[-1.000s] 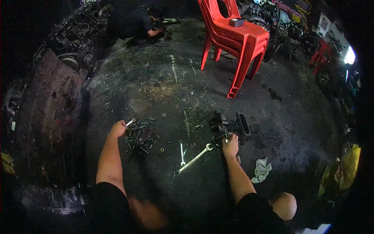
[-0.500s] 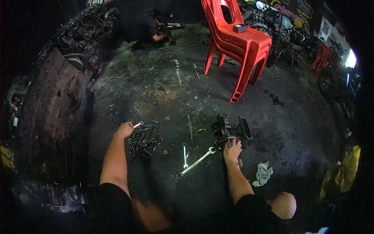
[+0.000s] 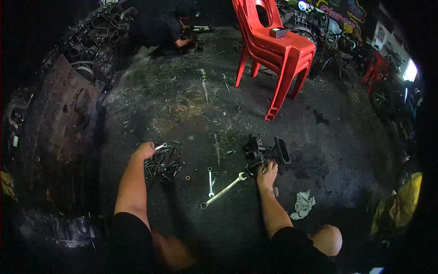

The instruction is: The person uses a wrench to loosen and remove bolts from an exhaust pipe and its flange. They then pull the flange and a gasket away from the main pipe assembly.

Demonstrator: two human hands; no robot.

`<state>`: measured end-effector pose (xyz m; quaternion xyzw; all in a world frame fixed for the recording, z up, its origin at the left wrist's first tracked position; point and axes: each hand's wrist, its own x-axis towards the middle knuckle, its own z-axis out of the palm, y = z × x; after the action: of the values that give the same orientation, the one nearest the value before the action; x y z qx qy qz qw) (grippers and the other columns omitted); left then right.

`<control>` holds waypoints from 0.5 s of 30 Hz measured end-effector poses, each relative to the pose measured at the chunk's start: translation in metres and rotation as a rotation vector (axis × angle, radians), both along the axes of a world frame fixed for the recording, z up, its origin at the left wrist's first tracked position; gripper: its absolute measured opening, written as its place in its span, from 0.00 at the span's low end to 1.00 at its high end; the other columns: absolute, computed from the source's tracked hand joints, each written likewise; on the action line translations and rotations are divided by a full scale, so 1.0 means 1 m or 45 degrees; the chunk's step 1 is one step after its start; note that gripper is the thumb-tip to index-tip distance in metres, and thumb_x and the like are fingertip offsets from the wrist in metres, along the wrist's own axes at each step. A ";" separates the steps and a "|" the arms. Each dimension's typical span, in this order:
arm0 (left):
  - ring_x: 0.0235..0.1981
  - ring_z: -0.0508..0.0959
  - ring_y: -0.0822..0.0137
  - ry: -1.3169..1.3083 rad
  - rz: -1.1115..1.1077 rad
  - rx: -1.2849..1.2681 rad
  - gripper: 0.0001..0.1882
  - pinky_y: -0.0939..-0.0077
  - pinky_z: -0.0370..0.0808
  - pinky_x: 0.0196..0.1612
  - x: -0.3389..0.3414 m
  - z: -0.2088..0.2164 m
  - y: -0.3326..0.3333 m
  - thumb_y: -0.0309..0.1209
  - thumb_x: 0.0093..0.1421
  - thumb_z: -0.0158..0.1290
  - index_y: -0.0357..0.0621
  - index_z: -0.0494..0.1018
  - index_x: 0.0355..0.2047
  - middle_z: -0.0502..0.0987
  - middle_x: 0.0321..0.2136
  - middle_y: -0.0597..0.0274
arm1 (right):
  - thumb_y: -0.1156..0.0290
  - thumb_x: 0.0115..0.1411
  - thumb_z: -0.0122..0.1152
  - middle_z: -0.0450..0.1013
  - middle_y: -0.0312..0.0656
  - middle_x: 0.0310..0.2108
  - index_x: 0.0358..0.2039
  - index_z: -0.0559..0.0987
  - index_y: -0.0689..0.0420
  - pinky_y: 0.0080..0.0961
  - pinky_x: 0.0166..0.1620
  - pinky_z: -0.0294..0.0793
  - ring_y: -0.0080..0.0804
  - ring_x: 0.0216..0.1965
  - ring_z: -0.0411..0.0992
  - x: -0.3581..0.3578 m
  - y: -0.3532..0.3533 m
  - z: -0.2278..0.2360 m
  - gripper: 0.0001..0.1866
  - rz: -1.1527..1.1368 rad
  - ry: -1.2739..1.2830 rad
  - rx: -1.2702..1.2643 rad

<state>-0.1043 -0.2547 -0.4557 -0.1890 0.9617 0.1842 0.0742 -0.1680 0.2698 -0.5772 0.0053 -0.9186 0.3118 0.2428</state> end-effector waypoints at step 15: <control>0.20 0.76 0.63 -0.105 -0.043 -0.123 0.05 0.63 0.70 0.25 -0.017 0.011 0.030 0.32 0.50 0.50 0.45 0.70 0.25 0.76 0.19 0.57 | 0.65 0.51 0.57 0.64 0.48 0.48 0.40 0.68 0.58 0.44 0.49 0.61 0.49 0.48 0.63 0.013 -0.009 0.014 0.17 -0.180 -0.101 0.029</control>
<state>-0.1216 -0.2248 -0.4446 -0.1837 0.9686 0.1282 0.1076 -0.1552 0.2607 -0.5636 -0.0694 -0.9291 0.2833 0.2274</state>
